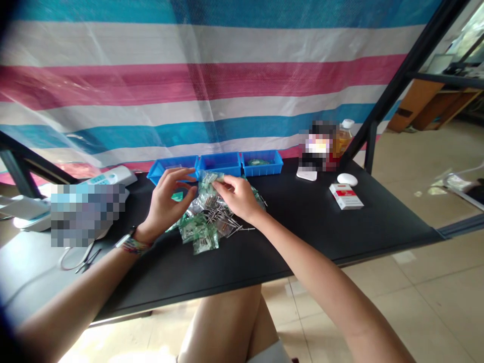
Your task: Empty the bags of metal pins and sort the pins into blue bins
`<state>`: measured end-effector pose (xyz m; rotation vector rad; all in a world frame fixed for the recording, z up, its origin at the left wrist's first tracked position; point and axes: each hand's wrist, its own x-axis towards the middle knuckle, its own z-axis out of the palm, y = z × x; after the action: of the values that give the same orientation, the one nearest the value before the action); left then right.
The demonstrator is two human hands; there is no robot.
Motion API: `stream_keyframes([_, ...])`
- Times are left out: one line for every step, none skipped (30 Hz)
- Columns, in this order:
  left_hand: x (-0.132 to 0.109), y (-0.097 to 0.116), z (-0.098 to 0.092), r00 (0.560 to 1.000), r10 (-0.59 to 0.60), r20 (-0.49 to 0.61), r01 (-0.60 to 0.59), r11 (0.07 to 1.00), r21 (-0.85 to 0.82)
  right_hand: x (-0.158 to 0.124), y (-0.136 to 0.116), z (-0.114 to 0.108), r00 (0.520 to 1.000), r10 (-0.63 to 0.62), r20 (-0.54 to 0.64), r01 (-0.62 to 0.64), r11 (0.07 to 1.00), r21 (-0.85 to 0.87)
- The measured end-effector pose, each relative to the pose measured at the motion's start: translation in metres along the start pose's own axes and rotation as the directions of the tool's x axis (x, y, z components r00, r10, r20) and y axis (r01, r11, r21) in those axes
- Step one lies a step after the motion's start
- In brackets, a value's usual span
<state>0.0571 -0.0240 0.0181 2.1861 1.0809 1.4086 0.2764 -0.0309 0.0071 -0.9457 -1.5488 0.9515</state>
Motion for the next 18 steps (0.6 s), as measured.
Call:
stream_keyframes([0.0, 0.002, -0.002, 0.998, 0.061, 0.029, -0.063, 0.996, 0.061, 0.001, 0.002, 0.001, 0.998, 0.058, 0.023, -0.06, 0.994, 0.097])
stream_keyframes([0.0, 0.003, -0.003, 0.993, 0.108, 0.058, -0.113, 0.988, 0.101, 0.002, 0.003, 0.002, 0.993, 0.101, 0.055, -0.109, 0.979, 0.171])
stream_keyframes([0.001, 0.004, -0.004, 0.988, 0.134, 0.083, -0.144, 0.981, 0.127, 0.002, 0.003, 0.003, 0.987, 0.13, 0.09, -0.147, 0.965, 0.218])
stream_keyframes([0.001, 0.006, -0.005, 0.985, 0.141, 0.1, -0.155, 0.978, 0.14, 0.002, 0.003, 0.004, 0.982, 0.147, 0.12, -0.172, 0.956, 0.237])
stream_keyframes([0.001, 0.006, -0.005, 0.985, 0.135, 0.104, -0.149, 0.978, 0.144, 0.002, 0.001, 0.003, 0.978, 0.155, 0.14, -0.185, 0.955, 0.233])
stream_keyframes([0.001, 0.007, -0.005, 0.988, 0.118, 0.096, -0.131, 0.981, 0.14, 0.001, -0.001, 0.003, 0.977, 0.154, 0.147, -0.183, 0.96, 0.213])
stream_keyframes([0.002, 0.007, -0.005, 0.992, 0.095, 0.081, -0.105, 0.986, 0.13, -0.001, -0.003, 0.001, 0.981, 0.142, 0.134, -0.165, 0.97, 0.181])
stream_keyframes([0.002, 0.007, -0.004, 0.996, 0.07, 0.062, -0.077, 0.99, 0.116, -0.002, -0.005, 0.0, 0.988, 0.118, 0.1, -0.131, 0.982, 0.134])
stream_keyframes([0.002, 0.007, -0.004, 0.998, 0.043, 0.046, -0.048, 0.994, 0.101, -0.003, -0.007, -0.002, 0.996, 0.08, 0.046, -0.084, 0.994, 0.074])
stream_keyframes([0.002, 0.007, -0.003, 0.999, 0.018, 0.034, -0.021, 0.996, 0.084, -0.004, -0.009, -0.004, 0.999, 0.028, -0.015, -0.028, 1.0, 0.007])
stream_keyframes([0.002, 0.008, -0.003, 0.999, -0.005, 0.032, 0.003, 0.998, 0.064, -0.004, -0.01, -0.006, 0.997, -0.034, -0.067, 0.031, 0.998, -0.056])
stream_keyframes([0.002, 0.008, -0.002, 0.999, -0.024, 0.039, 0.022, 0.999, 0.042, -0.004, -0.012, -0.007, 0.991, -0.093, -0.097, 0.083, 0.991, -0.1])
stream_keyframes([0.003, 0.008, -0.002, 0.998, -0.037, 0.054, 0.036, 0.999, 0.018, -0.004, -0.012, -0.007, 0.986, -0.132, -0.1, 0.12, 0.986, -0.115])
stream_keyframes([0.003, 0.008, -0.001, 0.996, -0.046, 0.071, 0.046, 0.999, -0.007, -0.004, -0.013, -0.007, 0.987, -0.141, -0.075, 0.134, 0.987, -0.091])
stream_keyframes([0.003, 0.009, -0.001, 0.995, -0.052, 0.088, 0.055, 0.998, -0.031, -0.004, -0.013, -0.006, 0.992, -0.12, -0.032, 0.118, 0.992, -0.036])
stream_keyframes([0.003, 0.009, 0.0, 0.993, -0.057, 0.107, 0.062, 0.997, -0.051, -0.004, -0.012, -0.004, 0.997, -0.077, 0.019, 0.076, 0.997, 0.031])
stream_keyframes([0.002, 0.009, 0.001, 0.99, -0.06, 0.124, 0.068, 0.996, -0.065, -0.004, -0.011, -0.003, 0.998, -0.025, 0.064, 0.019, 0.995, 0.094])
stream_keyframes([0.002, 0.009, 0.001, 0.988, -0.062, 0.14, 0.073, 0.995, -0.073, -0.003, -0.01, -0.002, 0.995, 0.027, 0.096, -0.04, 0.989, 0.145])
